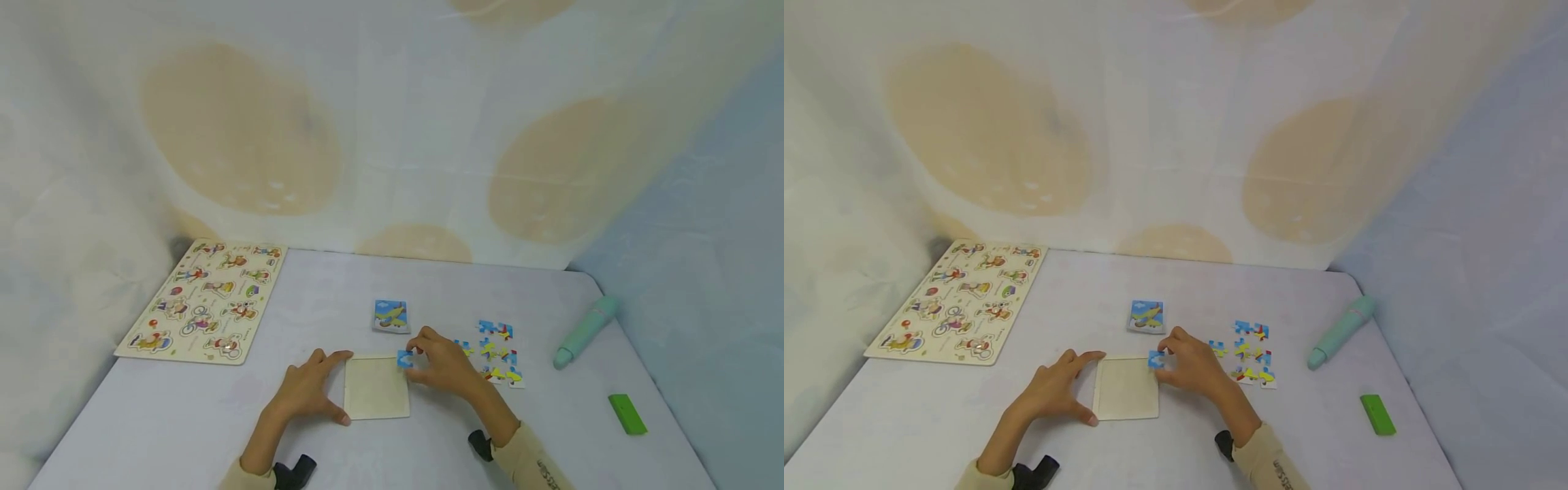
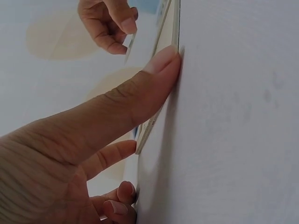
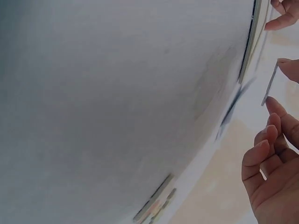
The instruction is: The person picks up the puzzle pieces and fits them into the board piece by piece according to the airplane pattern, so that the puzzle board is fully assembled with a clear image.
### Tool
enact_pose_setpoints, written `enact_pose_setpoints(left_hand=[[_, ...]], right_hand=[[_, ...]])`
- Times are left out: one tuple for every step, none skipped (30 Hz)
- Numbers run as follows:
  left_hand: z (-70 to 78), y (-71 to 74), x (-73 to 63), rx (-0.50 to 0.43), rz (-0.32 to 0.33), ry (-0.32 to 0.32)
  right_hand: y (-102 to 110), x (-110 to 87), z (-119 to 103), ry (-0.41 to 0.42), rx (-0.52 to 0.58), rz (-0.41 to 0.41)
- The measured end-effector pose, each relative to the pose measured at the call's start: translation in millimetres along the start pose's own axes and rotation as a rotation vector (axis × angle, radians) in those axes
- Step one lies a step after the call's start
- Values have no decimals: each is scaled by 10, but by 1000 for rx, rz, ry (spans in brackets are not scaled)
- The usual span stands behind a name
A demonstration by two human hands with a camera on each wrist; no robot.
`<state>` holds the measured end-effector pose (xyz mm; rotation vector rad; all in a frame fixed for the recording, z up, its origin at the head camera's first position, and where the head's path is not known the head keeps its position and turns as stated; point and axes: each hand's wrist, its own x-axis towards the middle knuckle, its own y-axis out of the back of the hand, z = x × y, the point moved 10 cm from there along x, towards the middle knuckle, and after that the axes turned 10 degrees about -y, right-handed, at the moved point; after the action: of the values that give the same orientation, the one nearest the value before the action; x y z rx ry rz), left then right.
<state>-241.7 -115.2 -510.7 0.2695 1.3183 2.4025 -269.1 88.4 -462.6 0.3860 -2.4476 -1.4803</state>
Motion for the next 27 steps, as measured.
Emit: enact_pose_setpoints(left_hand=[[0,1,-1,0,2,2],[-1,1,-1,1,3,4],[0,1,-1,3,4,3],[2,2,-1,2,6,2],[5,5,-1,3,9,0],[6,6,-1,6,11,-1],[8,8,-1,8,14,-3],[13,11,-2,9,17,-7],[17,15,-4,10,20,-9],[20,18,-6,9,24,-11],[24,21,-8,9,26,-13],[27,22,-10,9,28,-13],[31,23,-10,8,29,-14],[33,24,-9,7,29,-13],[33,24,-9,9,27,-11],[35,26,-10,10,27,-10],[38,29,-10,10,26,-10],[41,32,-10,11,26,-11],[44,35,-12,10,27,-12],[49,39,-13,11,29,-16],[53,41,-15,12,30,-20],[57,44,-16,11,31,-24],[58,44,-17,12,32,-27],[55,41,-16,14,32,-29],[55,42,-17,15,33,-30],[54,42,-17,17,32,-31],[53,41,-18,18,31,-30]], right_hand=[[-10,4,-19,4,-7,-5],[-18,7,-43,9,-10,-10],[-26,11,-67,16,-17,-13],[-30,16,-93,25,-23,-14],[-35,19,-119,34,-26,-17],[-42,23,-143,40,-30,-21],[-48,28,-167,48,-32,-25],[-52,31,-193,55,-34,-29],[-55,35,-212,58,-36,-33],[-55,38,-232,61,-36,-36],[-59,41,-248,62,-40,-40],[-61,46,-262,62,-43,-44],[-65,48,-276,62,-43,-49],[-65,49,-296,65,-43,-54],[-66,51,-314,67,-39,-58],[-71,55,-334,73,-36,-62],[-79,60,-351,79,-35,-66],[-87,63,-367,80,-27,-71],[-97,66,-381,82,-24,-76],[-106,69,-396,84,-21,-79],[-121,74,-404,83,-21,-84],[-136,77,-411,82,-24,-89],[-150,80,-418,81,-28,-95],[-162,81,-428,80,-30,-101],[-177,83,-438,83,-36,-106],[-193,87,-450,88,-43,-112],[-207,90,-462,93,-49,-117]])
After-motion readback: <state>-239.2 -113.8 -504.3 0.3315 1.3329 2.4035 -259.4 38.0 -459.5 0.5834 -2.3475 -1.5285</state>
